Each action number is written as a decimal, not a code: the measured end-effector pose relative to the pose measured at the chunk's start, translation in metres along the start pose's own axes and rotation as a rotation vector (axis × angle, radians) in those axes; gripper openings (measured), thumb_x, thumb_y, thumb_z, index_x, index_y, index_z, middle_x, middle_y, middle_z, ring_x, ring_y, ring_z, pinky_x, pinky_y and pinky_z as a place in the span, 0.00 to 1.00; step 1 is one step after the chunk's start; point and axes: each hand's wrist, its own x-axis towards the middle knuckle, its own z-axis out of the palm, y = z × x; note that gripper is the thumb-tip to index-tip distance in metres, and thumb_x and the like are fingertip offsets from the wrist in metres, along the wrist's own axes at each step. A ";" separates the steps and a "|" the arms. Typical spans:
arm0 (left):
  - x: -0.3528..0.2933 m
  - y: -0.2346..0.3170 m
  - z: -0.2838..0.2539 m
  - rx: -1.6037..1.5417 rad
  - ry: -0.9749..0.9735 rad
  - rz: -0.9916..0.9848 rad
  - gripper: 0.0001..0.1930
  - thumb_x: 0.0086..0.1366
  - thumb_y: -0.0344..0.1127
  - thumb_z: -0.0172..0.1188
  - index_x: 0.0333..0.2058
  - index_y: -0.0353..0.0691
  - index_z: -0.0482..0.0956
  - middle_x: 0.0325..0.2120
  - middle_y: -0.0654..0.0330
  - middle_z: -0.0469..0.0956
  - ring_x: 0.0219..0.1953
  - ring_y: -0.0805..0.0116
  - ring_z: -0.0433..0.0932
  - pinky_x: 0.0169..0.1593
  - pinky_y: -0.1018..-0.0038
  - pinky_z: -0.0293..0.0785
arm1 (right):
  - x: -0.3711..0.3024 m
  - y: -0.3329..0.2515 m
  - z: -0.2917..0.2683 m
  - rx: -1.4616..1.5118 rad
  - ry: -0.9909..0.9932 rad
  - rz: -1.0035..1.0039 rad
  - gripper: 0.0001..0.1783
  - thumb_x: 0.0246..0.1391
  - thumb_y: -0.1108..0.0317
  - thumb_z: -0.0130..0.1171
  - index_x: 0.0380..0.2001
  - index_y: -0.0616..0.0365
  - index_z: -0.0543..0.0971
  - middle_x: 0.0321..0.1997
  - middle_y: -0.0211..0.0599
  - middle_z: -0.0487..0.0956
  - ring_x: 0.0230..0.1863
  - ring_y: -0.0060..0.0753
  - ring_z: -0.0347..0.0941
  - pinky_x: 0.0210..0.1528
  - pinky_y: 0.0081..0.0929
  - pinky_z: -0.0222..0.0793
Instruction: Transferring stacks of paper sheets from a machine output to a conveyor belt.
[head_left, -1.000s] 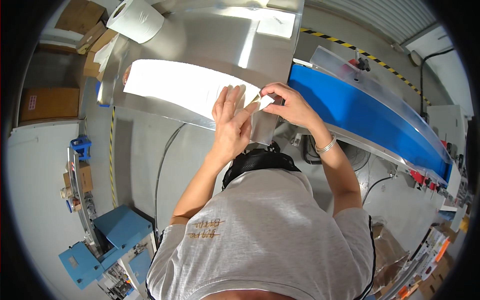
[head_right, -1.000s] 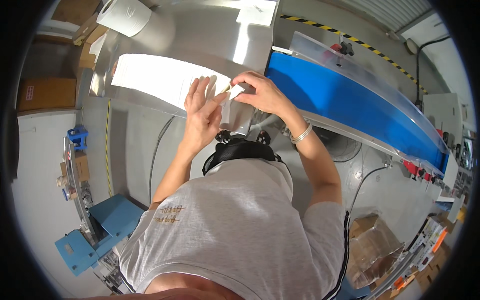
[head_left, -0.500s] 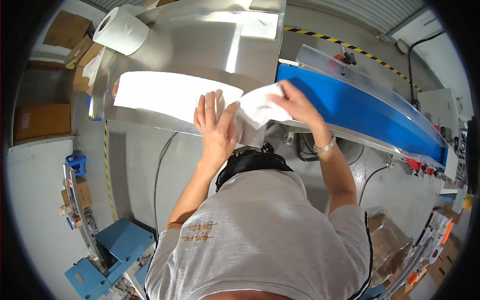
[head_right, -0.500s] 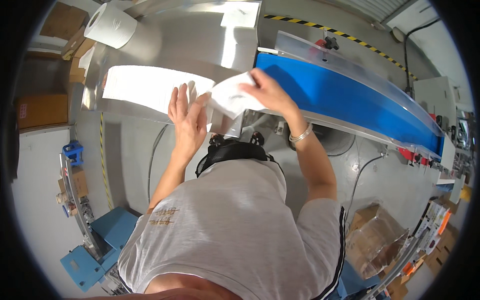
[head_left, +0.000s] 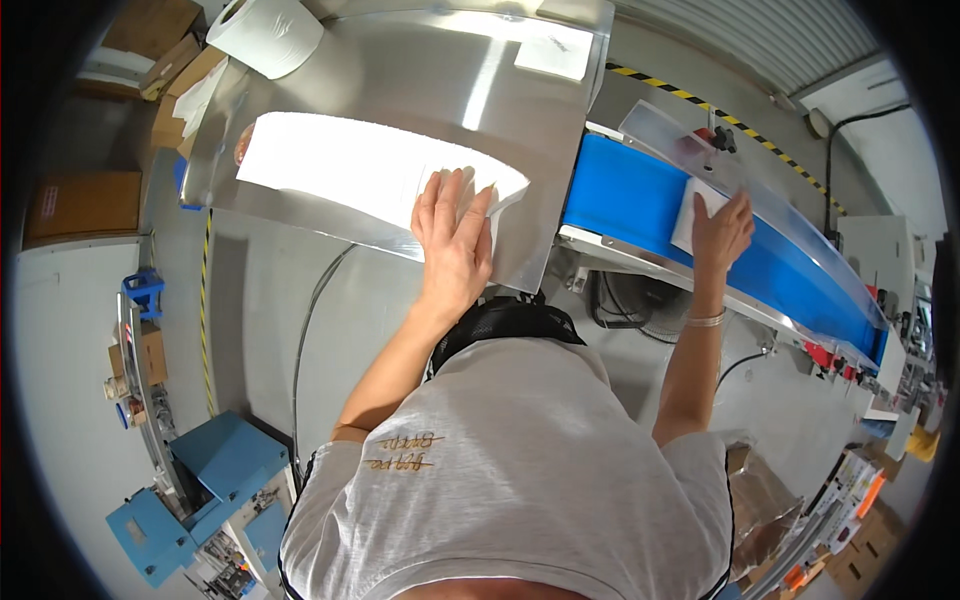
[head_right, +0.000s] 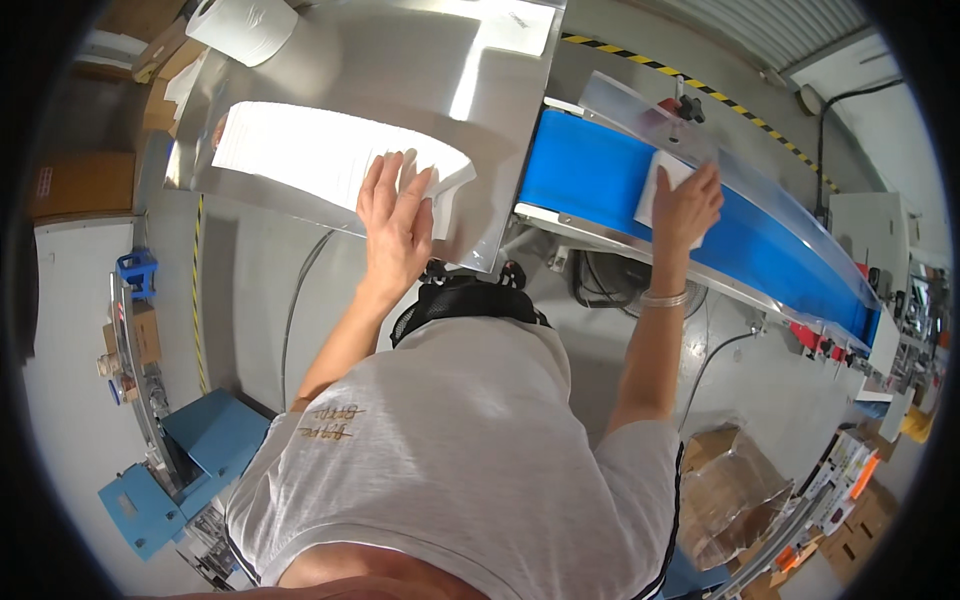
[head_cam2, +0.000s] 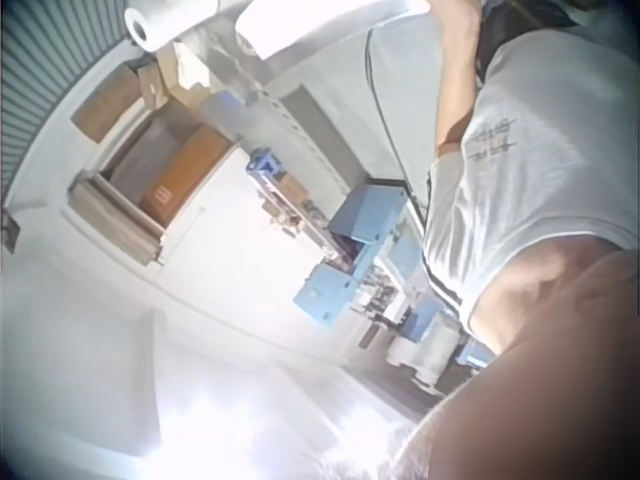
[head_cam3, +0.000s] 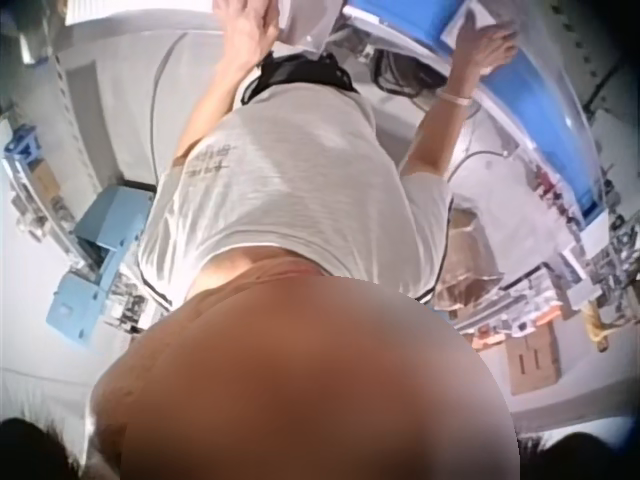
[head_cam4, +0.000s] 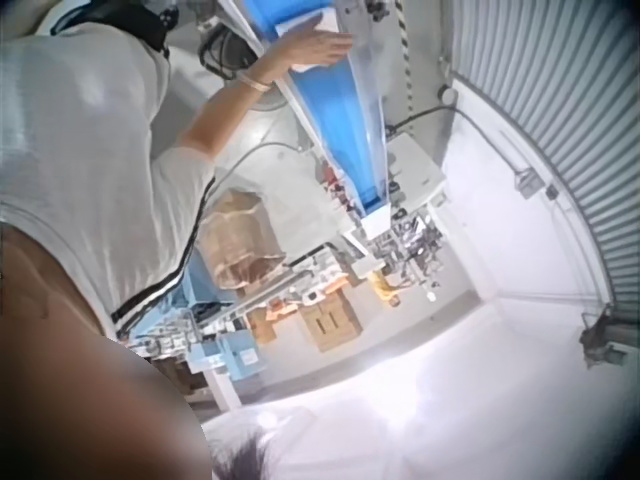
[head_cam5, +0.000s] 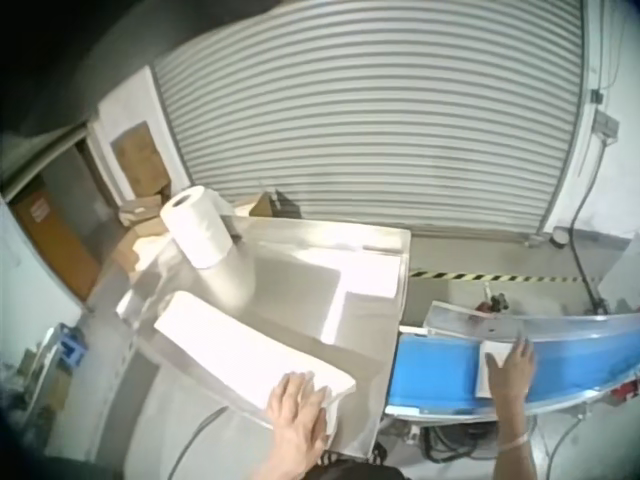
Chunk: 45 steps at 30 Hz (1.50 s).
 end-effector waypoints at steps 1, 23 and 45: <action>0.000 0.001 0.001 -0.015 -0.003 0.011 0.19 0.53 0.21 0.56 0.46 0.39 0.78 0.58 0.47 0.63 0.62 0.42 0.55 0.62 0.50 0.49 | 0.001 -0.008 -0.008 0.244 -0.096 -0.070 0.30 0.44 0.57 0.68 0.50 0.58 0.73 0.53 0.45 0.74 0.52 0.44 0.72 0.48 0.38 0.69; -0.007 -0.009 -0.004 -0.004 0.035 -0.010 0.19 0.53 0.20 0.56 0.46 0.37 0.78 0.59 0.44 0.60 0.62 0.38 0.53 0.62 0.49 0.49 | -0.005 -0.015 0.004 -0.158 -0.023 -0.002 0.31 0.45 0.53 0.67 0.49 0.61 0.72 0.50 0.49 0.73 0.50 0.49 0.70 0.50 0.37 0.67; -0.012 -0.063 -0.026 0.015 0.011 -0.029 0.21 0.55 0.22 0.57 0.49 0.40 0.75 0.60 0.45 0.58 0.63 0.39 0.51 0.62 0.49 0.51 | -0.026 -0.064 0.017 -0.227 -0.157 0.142 0.34 0.47 0.49 0.63 0.51 0.60 0.71 0.50 0.49 0.75 0.50 0.51 0.70 0.49 0.39 0.68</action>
